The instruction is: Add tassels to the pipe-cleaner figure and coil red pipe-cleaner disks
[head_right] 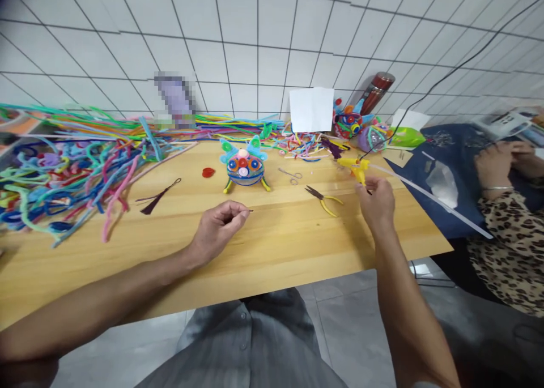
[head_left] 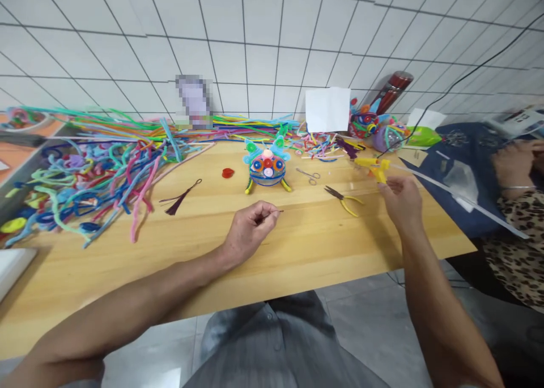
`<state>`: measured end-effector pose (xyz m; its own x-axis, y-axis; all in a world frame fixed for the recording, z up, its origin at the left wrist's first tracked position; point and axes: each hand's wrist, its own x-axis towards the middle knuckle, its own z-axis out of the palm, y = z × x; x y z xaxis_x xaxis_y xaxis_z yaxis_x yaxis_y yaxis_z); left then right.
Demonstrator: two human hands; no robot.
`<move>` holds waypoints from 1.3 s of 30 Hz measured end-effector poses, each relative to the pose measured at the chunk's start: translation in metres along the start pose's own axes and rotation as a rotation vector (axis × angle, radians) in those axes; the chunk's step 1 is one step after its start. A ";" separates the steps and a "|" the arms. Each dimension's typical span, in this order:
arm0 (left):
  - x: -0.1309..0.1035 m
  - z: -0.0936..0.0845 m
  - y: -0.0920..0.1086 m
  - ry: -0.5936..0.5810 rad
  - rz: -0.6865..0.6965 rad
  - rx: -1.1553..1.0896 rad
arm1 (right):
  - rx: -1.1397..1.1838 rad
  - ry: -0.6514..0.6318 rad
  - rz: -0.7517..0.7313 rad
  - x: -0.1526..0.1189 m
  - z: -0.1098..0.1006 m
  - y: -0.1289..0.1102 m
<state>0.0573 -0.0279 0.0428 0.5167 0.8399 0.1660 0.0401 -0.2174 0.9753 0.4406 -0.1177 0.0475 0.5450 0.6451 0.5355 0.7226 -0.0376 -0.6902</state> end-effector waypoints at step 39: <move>-0.008 -0.003 -0.003 -0.081 0.474 0.275 | 0.222 -0.652 -0.240 -0.091 0.083 -0.150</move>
<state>0.0507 -0.0327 0.0391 0.5960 0.5801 0.5552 0.0032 -0.6931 0.7208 0.2477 -0.1079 0.0618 -0.0318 0.9424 0.3329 0.6496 0.2727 -0.7097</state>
